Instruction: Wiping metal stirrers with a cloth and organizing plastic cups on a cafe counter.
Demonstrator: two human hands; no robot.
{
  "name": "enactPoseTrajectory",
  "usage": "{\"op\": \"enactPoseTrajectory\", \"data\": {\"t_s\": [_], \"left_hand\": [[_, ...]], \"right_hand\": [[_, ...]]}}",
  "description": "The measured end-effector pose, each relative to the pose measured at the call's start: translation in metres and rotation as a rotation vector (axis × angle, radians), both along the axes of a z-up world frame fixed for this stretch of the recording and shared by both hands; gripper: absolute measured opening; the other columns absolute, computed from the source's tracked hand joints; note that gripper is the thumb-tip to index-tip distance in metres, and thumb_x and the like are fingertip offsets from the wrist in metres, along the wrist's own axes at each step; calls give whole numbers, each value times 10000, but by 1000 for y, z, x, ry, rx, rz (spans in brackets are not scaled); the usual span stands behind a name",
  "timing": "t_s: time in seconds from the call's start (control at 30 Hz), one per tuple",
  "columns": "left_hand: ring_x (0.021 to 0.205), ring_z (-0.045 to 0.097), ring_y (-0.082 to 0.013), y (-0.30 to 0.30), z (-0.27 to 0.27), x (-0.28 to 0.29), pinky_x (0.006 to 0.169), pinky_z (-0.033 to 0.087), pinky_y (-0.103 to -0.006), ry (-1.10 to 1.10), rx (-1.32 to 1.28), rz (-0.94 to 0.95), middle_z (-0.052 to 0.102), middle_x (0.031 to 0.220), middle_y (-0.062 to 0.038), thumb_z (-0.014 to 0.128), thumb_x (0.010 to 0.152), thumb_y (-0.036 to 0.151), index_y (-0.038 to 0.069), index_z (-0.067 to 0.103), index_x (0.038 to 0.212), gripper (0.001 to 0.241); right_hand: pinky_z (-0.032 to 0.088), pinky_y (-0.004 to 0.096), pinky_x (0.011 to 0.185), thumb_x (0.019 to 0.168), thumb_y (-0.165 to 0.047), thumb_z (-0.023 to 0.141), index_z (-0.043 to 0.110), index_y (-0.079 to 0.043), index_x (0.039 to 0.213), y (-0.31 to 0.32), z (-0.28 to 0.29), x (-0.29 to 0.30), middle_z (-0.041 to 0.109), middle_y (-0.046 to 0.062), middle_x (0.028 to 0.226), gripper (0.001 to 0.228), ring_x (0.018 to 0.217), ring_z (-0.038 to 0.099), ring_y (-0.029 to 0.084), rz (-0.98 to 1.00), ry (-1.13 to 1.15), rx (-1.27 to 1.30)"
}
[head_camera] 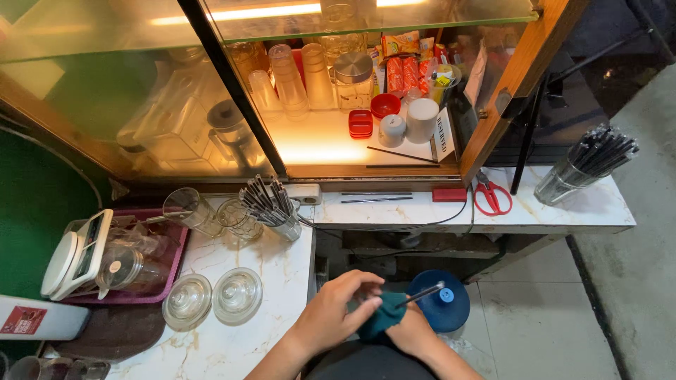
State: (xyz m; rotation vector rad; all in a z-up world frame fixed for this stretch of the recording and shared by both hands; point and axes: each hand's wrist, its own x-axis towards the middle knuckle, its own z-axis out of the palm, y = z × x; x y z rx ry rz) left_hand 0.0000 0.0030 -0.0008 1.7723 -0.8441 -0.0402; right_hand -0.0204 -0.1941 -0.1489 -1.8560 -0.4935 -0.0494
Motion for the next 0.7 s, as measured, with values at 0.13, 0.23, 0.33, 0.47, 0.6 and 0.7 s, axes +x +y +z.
{"op": "enactPoseTrajectory", "data": {"t_s": [0.13,0.23,0.33,0.47,0.6,0.7], "left_hand": [[762,722,-180,14,-28,-3,685,583,-292,187,212,169,709,922,-83,697,950,98,25,685,1079,149],[727,721,-163,15,-35,-6,659,576,-281,267,282,96,727,855,-85,728,888,92,28,701,1005,136],[753,734,-152,15,-34,-11,658,586,-275,282,217,142,734,872,-70,736,884,95,22,702,1008,148],[739,730,-163,15,-32,-9,653,584,-270,186,164,183,716,885,-82,734,853,57,9,723,997,153],[730,742,-152,15,-47,-9,621,584,-257,221,144,184,749,866,-77,764,846,63,9,744,971,137],[700,727,-150,11,-61,-13,624,572,-255,182,118,227,747,861,-83,750,849,38,-10,733,950,113]], "right_hand": [[602,319,787,874,-81,684,769,-28,1086,-3,-17,6,818,84,999,234,899,761,167,-159,421,286],[594,330,746,938,-73,658,764,32,1046,-5,-37,7,798,118,955,184,864,726,166,-99,357,433],[595,313,769,913,-77,650,751,-4,1103,1,-32,5,794,83,974,227,879,730,146,-193,372,378],[599,307,789,914,-94,646,744,-14,1118,0,-25,5,792,73,999,240,890,734,142,-183,393,356],[591,319,756,914,-99,641,746,-22,1102,1,-34,5,778,88,979,228,862,715,144,-198,499,437],[593,303,789,858,-57,685,755,-22,1042,3,16,6,783,63,1013,200,903,738,136,12,299,233]]}}
